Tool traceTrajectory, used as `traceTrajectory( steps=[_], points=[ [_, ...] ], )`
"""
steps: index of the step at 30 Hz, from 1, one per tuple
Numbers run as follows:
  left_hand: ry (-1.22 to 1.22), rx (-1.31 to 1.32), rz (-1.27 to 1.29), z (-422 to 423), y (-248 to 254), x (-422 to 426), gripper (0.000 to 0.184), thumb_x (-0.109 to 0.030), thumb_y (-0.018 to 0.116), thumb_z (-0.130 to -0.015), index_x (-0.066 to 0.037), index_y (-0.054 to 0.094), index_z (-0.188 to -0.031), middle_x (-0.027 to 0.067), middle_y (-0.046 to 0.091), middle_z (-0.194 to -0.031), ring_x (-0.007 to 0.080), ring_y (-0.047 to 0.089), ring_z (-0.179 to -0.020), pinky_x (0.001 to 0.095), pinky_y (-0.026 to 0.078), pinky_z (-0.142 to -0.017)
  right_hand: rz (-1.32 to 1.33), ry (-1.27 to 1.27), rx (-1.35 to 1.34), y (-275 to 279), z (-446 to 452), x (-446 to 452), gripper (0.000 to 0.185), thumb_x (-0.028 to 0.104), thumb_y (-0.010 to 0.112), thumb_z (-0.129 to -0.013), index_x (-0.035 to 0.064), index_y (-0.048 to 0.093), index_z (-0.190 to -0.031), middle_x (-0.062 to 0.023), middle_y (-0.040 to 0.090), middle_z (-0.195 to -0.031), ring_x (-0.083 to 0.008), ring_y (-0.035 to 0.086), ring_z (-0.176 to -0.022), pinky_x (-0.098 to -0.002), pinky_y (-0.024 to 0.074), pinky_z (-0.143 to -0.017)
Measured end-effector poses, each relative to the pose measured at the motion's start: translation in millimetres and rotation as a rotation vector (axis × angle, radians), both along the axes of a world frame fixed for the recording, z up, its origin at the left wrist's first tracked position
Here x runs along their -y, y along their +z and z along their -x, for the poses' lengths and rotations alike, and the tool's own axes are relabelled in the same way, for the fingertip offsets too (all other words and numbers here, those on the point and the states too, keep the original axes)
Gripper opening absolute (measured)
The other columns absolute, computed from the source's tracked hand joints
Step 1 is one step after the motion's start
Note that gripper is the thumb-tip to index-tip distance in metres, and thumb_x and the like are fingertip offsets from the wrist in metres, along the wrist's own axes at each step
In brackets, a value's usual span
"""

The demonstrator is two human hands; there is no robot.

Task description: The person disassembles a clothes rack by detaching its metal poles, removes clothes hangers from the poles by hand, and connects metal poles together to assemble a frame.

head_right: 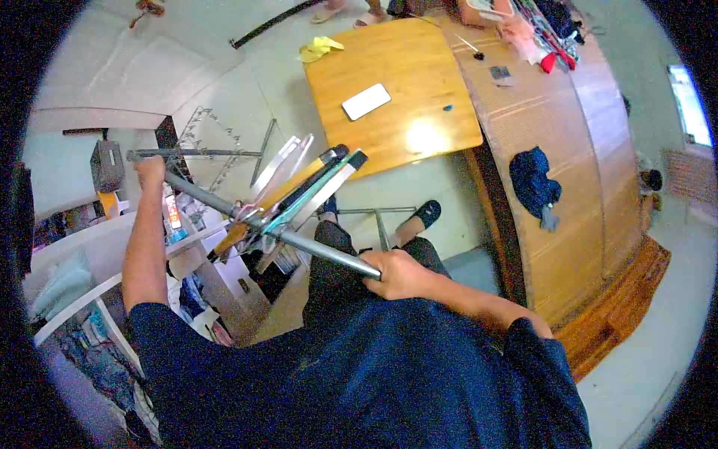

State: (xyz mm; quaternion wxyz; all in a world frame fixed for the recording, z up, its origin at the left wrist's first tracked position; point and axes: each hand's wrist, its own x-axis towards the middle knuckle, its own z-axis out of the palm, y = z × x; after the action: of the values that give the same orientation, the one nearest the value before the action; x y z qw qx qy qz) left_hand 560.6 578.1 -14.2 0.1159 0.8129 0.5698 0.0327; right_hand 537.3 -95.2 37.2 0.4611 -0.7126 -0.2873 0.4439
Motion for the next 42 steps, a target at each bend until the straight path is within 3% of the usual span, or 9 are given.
traceTrajectory(
  steps=[2,4,8,10,12,13,20,33,42],
  points=[
    [-0.219,-0.141,0.005,5,-17,-29,0.074,-0.03,0.063,-0.08,0.019,0.038,-0.13,0.0372,0.062,-0.124,0.0476,0.063,-0.117,0.0466,0.047,-0.105,0.01,0.019,0.02,0,-2,7,0.03,0.012,0.068,-0.082,0.0074,0.065,-0.111,-0.0219,0.068,-0.089,-0.0414,0.068,-0.083,-0.0489,0.0557,-0.075],
    [-0.093,-0.001,-0.06,9,-21,-19,0.074,-0.033,0.064,-0.078,0.019,0.043,-0.127,0.037,0.063,-0.124,0.0482,0.063,-0.118,0.047,0.047,-0.106,0.01,-0.015,0.054,2,-1,8,0.03,0.013,0.068,-0.081,0.008,0.066,-0.111,-0.0215,0.068,-0.088,-0.0419,0.069,-0.083,-0.0491,0.0559,-0.075],
    [-0.283,-0.2,-0.014,11,-23,-46,0.072,-0.035,0.064,-0.082,0.02,0.049,-0.126,0.036,0.063,-0.125,0.0461,0.063,-0.117,0.0463,0.047,-0.104,0.052,-0.072,-0.004,16,0,6,0.013,0.006,0.069,-0.081,0.0015,0.063,-0.092,-0.0213,0.064,-0.081,-0.0398,0.066,-0.077,-0.0456,0.0515,-0.069],
    [-0.102,-0.07,-0.129,8,-18,-21,0.066,-0.035,0.065,-0.083,0.019,0.059,-0.12,0.0352,0.063,-0.127,0.0451,0.063,-0.118,0.0471,0.047,-0.104,0.011,-0.119,0.047,8,7,5,0.017,0.005,0.068,-0.08,0.0021,0.066,-0.097,-0.0211,0.066,-0.083,-0.0389,0.067,-0.077,-0.0451,0.0529,-0.07],
    [-0.09,0.017,-0.029,8,-2,-3,0.068,-0.036,0.066,-0.083,0.02,0.057,-0.121,0.0354,0.063,-0.126,0.0452,0.063,-0.118,0.047,0.047,-0.104,0.0,-0.142,0.077,10,8,4,0.024,0.004,0.066,-0.079,0.0019,0.069,-0.104,-0.0213,0.068,-0.087,-0.0384,0.069,-0.08,-0.0441,0.0545,-0.073],
    [-0.099,0.022,-0.03,6,-5,-8,0.068,-0.036,0.066,-0.083,0.02,0.057,-0.121,0.0354,0.063,-0.126,0.0452,0.063,-0.118,0.047,0.047,-0.104,-0.022,-0.142,0.088,-3,12,4,0.033,0.015,0.069,-0.078,0.0082,0.069,-0.11,-0.0192,0.071,-0.09,-0.0409,0.07,-0.083,-0.05,0.0563,-0.075],
    [-0.116,0.087,-0.036,17,-15,-20,0.074,-0.038,0.065,-0.082,0.019,0.051,-0.126,0.0362,0.062,-0.127,0.0465,0.061,-0.121,0.0462,0.045,-0.106,0.017,-0.068,0.025,5,2,5,0.028,0.005,0.065,-0.08,0.0012,0.069,-0.107,-0.0212,0.069,-0.088,-0.0382,0.069,-0.081,-0.0429,0.0553,-0.074],
    [-0.105,-0.105,0.015,1,6,3,0.077,-0.036,0.067,-0.079,0.021,0.048,-0.128,0.0369,0.062,-0.126,0.0457,0.062,-0.12,0.0448,0.045,-0.107,-0.001,-0.111,-0.001,-5,12,8,0.028,0.014,0.068,-0.081,0.008,0.069,-0.108,-0.0194,0.069,-0.085,-0.0387,0.07,-0.078,-0.0468,0.0561,-0.071],
    [-0.092,0.047,-0.028,0,13,25,0.072,-0.028,0.064,-0.078,0.022,0.043,-0.126,0.0385,0.063,-0.121,0.0466,0.063,-0.118,0.0448,0.045,-0.107,0.038,-0.097,-0.047,6,11,5,0.032,0.014,0.069,-0.082,0.006,0.068,-0.113,-0.0195,0.07,-0.088,-0.0385,0.07,-0.082,-0.0448,0.0557,-0.076]
  ],
)
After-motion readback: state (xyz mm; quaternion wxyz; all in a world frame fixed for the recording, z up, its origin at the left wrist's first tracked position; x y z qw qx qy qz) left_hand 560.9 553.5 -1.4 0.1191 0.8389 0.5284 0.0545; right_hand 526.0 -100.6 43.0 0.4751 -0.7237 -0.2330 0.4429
